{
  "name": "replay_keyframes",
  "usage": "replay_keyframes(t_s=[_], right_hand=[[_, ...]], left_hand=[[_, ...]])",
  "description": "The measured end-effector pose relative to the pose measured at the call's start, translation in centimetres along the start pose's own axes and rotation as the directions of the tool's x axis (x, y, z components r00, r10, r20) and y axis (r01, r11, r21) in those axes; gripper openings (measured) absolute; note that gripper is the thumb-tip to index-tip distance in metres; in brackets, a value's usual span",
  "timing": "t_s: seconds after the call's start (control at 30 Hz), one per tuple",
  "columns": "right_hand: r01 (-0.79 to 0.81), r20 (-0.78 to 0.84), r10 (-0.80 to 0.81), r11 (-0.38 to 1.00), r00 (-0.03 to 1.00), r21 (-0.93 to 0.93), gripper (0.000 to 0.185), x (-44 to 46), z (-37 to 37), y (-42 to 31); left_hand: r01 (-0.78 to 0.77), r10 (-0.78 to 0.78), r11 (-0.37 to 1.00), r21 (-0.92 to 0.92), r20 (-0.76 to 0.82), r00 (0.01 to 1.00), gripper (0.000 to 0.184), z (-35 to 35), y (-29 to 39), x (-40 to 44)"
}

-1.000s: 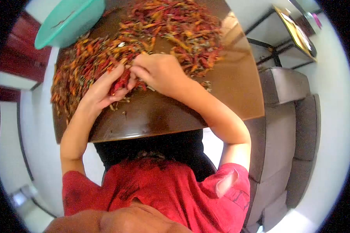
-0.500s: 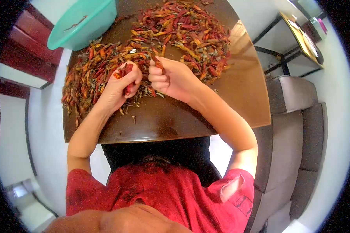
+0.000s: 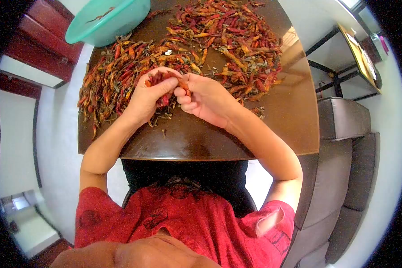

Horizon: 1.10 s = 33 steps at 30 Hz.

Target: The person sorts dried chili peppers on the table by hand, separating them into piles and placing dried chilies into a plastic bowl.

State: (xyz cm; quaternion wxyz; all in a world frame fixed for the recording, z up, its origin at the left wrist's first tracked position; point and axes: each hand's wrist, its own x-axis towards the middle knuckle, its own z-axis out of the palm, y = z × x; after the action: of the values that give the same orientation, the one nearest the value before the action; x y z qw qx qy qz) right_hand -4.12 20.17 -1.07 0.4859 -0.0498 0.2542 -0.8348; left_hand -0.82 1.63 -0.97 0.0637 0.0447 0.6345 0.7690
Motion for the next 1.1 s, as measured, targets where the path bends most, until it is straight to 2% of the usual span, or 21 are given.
replay_keyframes(t_s=[0.03, 0.1, 0.13, 0.27, 0.4, 0.5, 0.57, 0.67, 0.8, 0.87, 0.9, 0.97, 1.0, 1.07, 1.1], right_hand=[[-0.008, -0.044, 0.006, 0.999, 0.999, -0.045, 0.013, -0.1, 0.6, -0.1], [-0.024, -0.080, 0.016, 0.996, 0.997, -0.090, 0.015, -0.1, 1.0, 0.0], [-0.015, -0.123, -0.002, 0.990, 0.992, -0.139, 0.015, -0.1, 1.1, 0.1], [-0.044, -0.159, 0.008, 0.974, 0.987, -0.223, 0.019, -0.2, 1.4, 0.2], [-0.028, -0.117, -0.003, 0.964, 0.993, -0.265, 0.024, -0.2, 0.4, 0.2], [-0.049, -0.111, 0.028, 0.981, 0.993, -0.188, 0.022, -0.2, 0.3, 0.1], [-0.026, -0.154, -0.027, 0.944, 0.988, -0.328, 0.018, -0.1, 0.0, 0.3], [0.002, -0.210, -0.077, 0.941, 0.975, -0.338, 0.012, -0.2, 0.6, 0.3], [0.065, -0.214, -0.156, 0.923, 0.964, -0.379, 0.011, 0.0, 0.1, 0.4], [0.094, -0.244, -0.315, 0.767, 0.917, -0.634, 0.010, -0.1, 0.2, 0.4], [0.096, -0.243, -0.316, 0.766, 0.917, -0.635, 0.010, -0.1, 0.2, 0.4], [0.182, -0.205, -0.470, 0.652, 0.858, -0.736, 0.010, 0.0, 0.2, 0.5], [0.183, -0.202, -0.471, 0.650, 0.859, -0.737, 0.010, 0.0, 0.3, 0.7], [0.270, -0.003, -0.627, 0.340, 0.779, -0.901, 0.010, 0.1, 0.3, 1.0], [0.271, 0.000, -0.626, 0.339, 0.780, -0.901, 0.010, 0.1, 0.2, 1.1]], left_hand=[[0.000, 0.000, 1.000, 0.002, -0.005, 1.000, 0.011, -0.1, 0.2, 0.0], [0.092, -0.109, 0.980, -0.177, -0.090, 0.990, 0.013, -0.6, 0.7, -0.1], [0.068, -0.090, 0.988, -0.139, -0.154, 0.984, 0.022, -0.1, 1.2, 0.0], [0.052, -0.088, 0.980, -0.193, -0.183, 0.979, 0.018, -0.6, 1.4, 0.1], [0.017, -0.051, 0.982, -0.186, -0.180, 0.982, 0.014, -1.2, 0.8, 0.2], [-0.033, 0.014, 0.995, -0.091, -0.204, 0.979, 0.015, -0.7, 0.7, 0.2], [-0.033, 0.010, 0.995, -0.097, -0.222, 0.975, 0.019, -0.3, 1.0, 0.1], [0.008, -0.036, 0.983, -0.185, -0.147, 0.988, 0.011, -0.8, 0.7, 0.1], [0.035, -0.052, 0.991, -0.131, -0.127, 0.991, 0.018, -0.4, 0.7, 0.1], [-0.116, 0.122, 0.992, 0.049, -0.145, 0.982, 0.023, -0.3, -0.2, 0.3], [-0.165, 0.180, 0.980, 0.110, -0.145, 0.973, 0.025, -0.3, -0.3, 0.3], [-0.055, 0.036, 0.994, -0.095, -0.196, 0.980, 0.019, -0.1, -0.1, 0.1], [-0.058, 0.039, 0.994, -0.094, -0.197, 0.980, 0.019, -0.1, 0.3, -0.1], [0.094, -0.117, 0.955, -0.283, -0.067, 0.991, 0.016, -0.2, 1.2, -0.5], [0.091, -0.114, 0.955, -0.283, -0.069, 0.991, 0.016, -0.3, 1.2, -0.5]])
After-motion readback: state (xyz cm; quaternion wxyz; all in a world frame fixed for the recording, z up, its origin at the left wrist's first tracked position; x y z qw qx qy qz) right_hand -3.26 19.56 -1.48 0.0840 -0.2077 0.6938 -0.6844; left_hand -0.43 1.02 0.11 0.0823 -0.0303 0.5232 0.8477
